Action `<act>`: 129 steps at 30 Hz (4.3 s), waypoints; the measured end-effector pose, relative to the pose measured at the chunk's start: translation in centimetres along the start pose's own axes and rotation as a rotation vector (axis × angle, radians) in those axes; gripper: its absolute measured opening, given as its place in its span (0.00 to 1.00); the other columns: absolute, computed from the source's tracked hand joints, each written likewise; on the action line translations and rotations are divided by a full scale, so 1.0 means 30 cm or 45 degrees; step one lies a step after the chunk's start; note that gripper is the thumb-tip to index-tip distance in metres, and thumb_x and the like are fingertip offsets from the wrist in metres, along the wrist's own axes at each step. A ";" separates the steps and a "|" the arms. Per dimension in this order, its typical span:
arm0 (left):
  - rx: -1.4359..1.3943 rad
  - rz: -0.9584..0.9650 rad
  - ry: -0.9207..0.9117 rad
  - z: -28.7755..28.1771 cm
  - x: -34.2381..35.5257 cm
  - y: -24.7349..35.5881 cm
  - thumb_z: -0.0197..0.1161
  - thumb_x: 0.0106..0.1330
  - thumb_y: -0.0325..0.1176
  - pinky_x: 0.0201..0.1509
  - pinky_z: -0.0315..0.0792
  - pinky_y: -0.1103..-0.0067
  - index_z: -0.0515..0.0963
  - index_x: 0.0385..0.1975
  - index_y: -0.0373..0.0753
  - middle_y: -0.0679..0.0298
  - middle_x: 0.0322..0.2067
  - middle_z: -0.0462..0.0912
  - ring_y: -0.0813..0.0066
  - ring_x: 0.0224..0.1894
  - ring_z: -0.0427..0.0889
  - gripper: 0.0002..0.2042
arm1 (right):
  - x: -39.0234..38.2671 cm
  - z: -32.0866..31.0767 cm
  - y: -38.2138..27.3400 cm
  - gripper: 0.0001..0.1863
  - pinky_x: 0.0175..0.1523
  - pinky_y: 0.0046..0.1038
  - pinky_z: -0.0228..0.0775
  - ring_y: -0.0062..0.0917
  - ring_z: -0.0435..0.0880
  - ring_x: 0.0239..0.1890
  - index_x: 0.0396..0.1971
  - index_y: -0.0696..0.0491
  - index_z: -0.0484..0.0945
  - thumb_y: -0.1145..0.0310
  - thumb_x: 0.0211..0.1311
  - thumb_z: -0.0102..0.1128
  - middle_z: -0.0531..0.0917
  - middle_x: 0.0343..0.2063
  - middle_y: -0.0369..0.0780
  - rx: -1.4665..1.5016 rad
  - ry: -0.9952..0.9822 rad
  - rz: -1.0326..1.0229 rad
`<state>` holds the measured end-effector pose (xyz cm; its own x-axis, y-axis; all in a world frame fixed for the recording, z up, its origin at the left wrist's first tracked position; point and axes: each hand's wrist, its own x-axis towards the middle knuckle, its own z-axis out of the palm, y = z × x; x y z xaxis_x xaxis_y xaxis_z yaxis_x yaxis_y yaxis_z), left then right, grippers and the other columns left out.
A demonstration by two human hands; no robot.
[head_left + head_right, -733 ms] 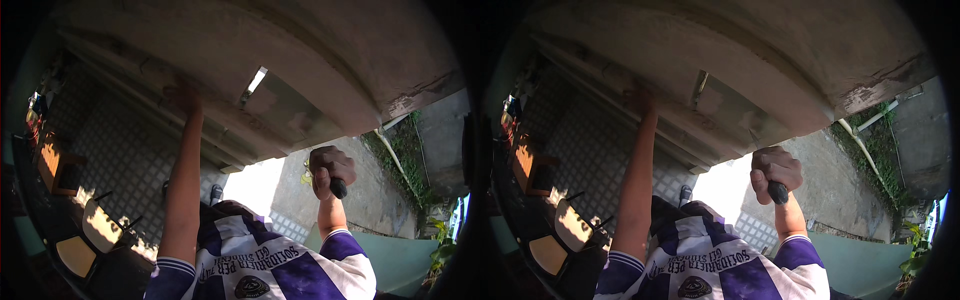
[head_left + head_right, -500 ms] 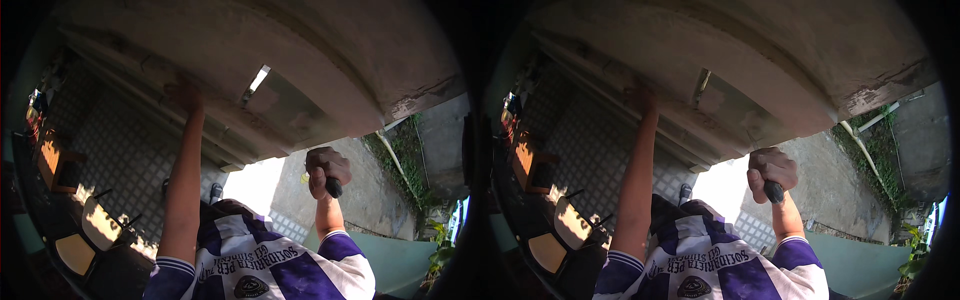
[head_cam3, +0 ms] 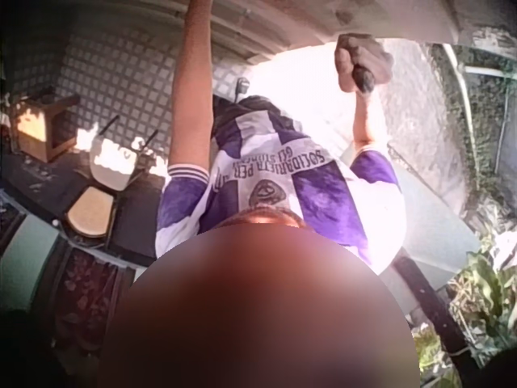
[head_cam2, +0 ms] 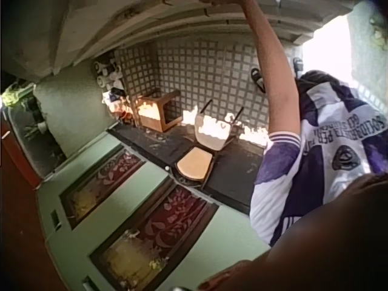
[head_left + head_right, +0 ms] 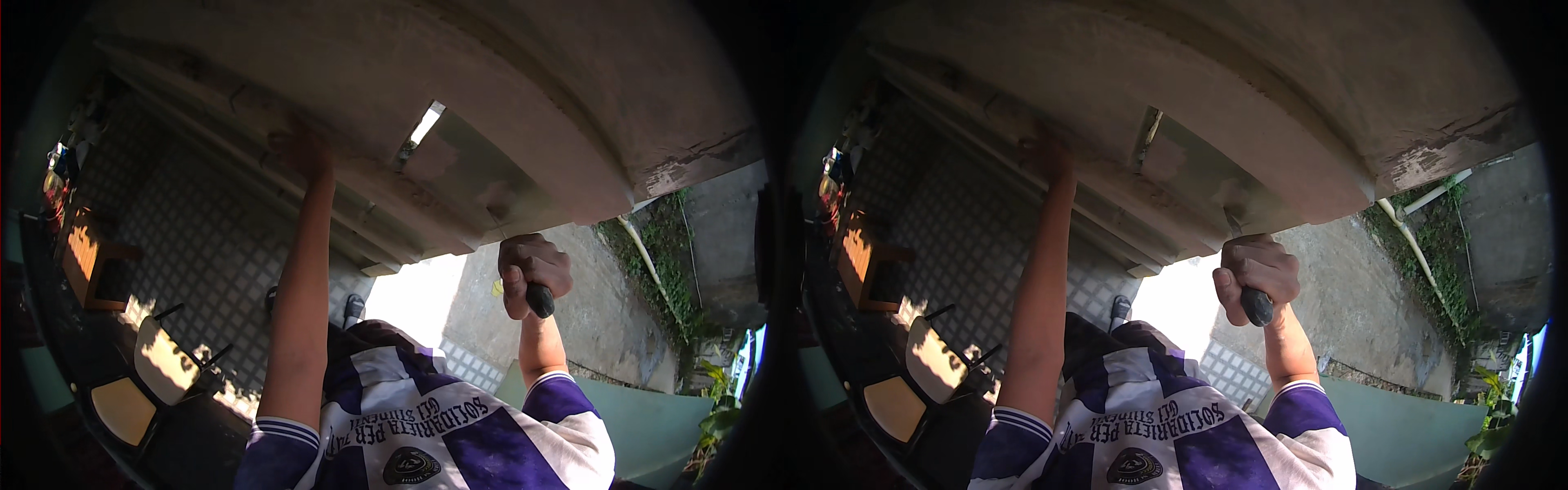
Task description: The recorder uses a putty knife to apply filler to a damaged area on a concrete wall.
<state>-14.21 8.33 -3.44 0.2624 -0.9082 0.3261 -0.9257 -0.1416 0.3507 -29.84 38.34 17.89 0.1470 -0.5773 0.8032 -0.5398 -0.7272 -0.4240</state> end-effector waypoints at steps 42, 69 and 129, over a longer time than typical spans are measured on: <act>-1.188 -0.689 -0.042 -0.128 0.000 0.030 0.50 0.67 0.60 0.54 0.71 0.52 0.55 0.65 0.31 0.32 0.56 0.65 0.34 0.55 0.71 0.38 | 0.046 -0.005 -0.036 0.17 0.15 0.26 0.54 0.28 0.65 0.08 0.10 0.54 0.63 0.84 0.52 0.56 0.64 0.08 0.37 0.156 -0.005 0.013; -1.279 -0.751 -0.024 -0.154 -0.005 0.059 0.54 0.66 0.58 0.56 0.68 0.54 0.55 0.63 0.26 0.32 0.54 0.66 0.35 0.54 0.71 0.40 | 0.022 0.020 0.072 0.18 0.16 0.26 0.58 0.28 0.67 0.09 0.09 0.53 0.63 0.83 0.51 0.58 0.65 0.08 0.37 -0.067 -0.229 0.152; -1.223 -0.775 -0.035 -0.198 -0.012 0.053 0.57 0.63 0.60 0.52 0.75 0.56 0.58 0.62 0.24 0.33 0.53 0.68 0.40 0.51 0.76 0.42 | 0.049 -0.100 -0.089 0.18 0.16 0.26 0.60 0.28 0.68 0.09 0.08 0.54 0.64 0.81 0.52 0.58 0.67 0.09 0.37 0.199 -0.058 0.114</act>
<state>-14.16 10.78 2.20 0.5798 -0.8020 -0.1436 -0.0518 -0.2122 0.9759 -30.68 40.54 21.44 0.1436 -0.6559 0.7411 -0.4172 -0.7192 -0.5556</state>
